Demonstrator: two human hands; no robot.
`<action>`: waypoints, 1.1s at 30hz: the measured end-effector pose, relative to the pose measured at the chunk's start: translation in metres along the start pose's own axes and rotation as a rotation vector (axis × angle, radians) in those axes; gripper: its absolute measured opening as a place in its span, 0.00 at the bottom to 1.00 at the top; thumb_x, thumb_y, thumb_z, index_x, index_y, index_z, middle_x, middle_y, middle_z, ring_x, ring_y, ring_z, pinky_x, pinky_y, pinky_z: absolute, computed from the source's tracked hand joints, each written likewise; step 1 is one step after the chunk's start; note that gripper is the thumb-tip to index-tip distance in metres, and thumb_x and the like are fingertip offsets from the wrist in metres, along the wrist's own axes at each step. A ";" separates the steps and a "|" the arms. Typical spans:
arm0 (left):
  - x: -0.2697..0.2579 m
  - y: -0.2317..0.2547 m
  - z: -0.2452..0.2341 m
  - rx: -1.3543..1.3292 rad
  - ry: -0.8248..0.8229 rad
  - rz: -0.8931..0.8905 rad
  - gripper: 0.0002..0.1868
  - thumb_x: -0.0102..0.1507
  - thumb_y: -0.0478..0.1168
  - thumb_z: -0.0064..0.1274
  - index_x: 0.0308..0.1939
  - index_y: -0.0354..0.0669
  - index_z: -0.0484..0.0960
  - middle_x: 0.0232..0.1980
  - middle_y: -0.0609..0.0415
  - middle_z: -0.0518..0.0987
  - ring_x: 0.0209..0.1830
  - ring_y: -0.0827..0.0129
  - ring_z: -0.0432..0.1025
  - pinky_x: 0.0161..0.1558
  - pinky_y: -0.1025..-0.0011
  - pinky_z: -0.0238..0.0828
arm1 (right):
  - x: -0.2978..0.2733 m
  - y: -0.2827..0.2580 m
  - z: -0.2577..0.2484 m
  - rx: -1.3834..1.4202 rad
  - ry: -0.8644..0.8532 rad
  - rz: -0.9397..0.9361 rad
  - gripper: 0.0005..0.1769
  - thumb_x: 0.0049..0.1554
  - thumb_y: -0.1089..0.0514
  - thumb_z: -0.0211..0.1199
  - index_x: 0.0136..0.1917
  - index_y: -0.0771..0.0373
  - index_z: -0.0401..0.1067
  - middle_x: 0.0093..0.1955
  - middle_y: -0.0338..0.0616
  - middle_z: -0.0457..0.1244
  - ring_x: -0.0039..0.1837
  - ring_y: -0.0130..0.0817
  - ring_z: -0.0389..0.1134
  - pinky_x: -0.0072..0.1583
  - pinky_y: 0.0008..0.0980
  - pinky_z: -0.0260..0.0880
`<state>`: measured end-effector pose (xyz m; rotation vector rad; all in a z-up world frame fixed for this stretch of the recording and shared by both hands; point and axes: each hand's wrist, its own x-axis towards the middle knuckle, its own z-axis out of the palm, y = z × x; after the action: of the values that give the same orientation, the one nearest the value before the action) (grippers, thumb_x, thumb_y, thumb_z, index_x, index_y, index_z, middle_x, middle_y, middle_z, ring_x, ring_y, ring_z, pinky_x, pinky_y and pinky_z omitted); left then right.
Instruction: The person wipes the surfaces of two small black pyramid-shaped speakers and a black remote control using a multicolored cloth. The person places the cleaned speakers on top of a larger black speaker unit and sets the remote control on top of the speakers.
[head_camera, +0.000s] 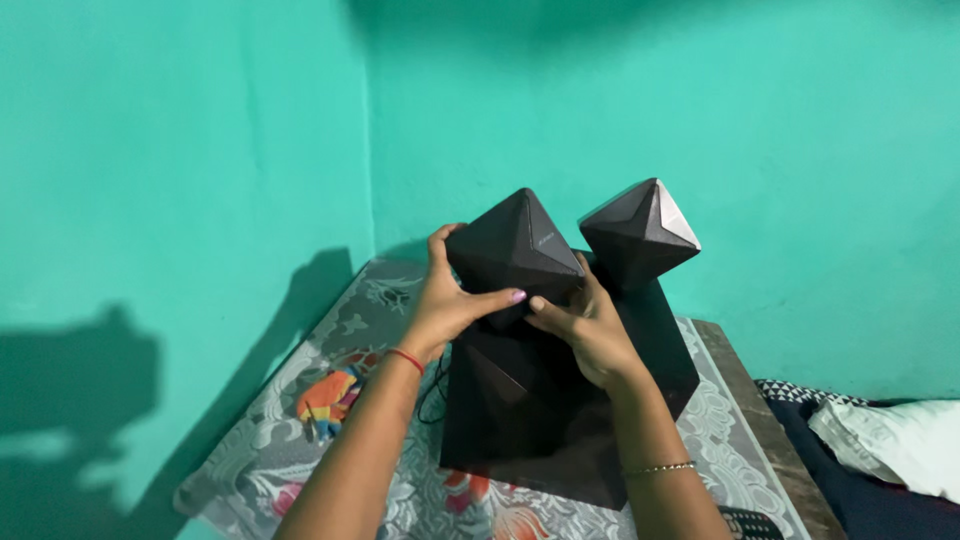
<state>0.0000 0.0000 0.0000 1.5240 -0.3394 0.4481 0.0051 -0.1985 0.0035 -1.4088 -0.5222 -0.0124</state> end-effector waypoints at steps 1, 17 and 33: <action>0.001 -0.002 0.001 0.003 0.002 0.018 0.60 0.45 0.42 0.76 0.72 0.50 0.50 0.66 0.44 0.72 0.64 0.60 0.73 0.60 0.62 0.75 | 0.000 0.000 0.000 -0.014 0.004 -0.002 0.47 0.53 0.64 0.66 0.80 0.62 0.47 0.70 0.51 0.60 0.66 0.40 0.67 0.61 0.41 0.75; -0.001 -0.007 -0.001 0.095 0.050 0.077 0.60 0.45 0.45 0.77 0.73 0.45 0.52 0.66 0.40 0.73 0.64 0.56 0.73 0.61 0.62 0.73 | 0.004 0.023 -0.005 -0.093 0.200 0.006 0.43 0.57 0.59 0.68 0.79 0.79 0.56 0.63 0.79 0.58 0.60 0.53 0.66 0.61 0.48 0.77; -0.069 -0.182 -0.170 0.578 0.284 -0.210 0.23 0.62 0.40 0.54 0.63 0.45 0.76 0.63 0.45 0.79 0.62 0.50 0.76 0.61 0.60 0.72 | -0.031 0.171 0.180 -1.228 -0.011 -0.569 0.53 0.53 0.53 0.66 0.80 0.74 0.41 0.84 0.68 0.36 0.84 0.65 0.33 0.78 0.61 0.35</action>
<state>0.0171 0.1665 -0.1974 1.9976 0.1927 0.6193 -0.0297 -0.0080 -0.1545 -2.3762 -0.9881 -0.9162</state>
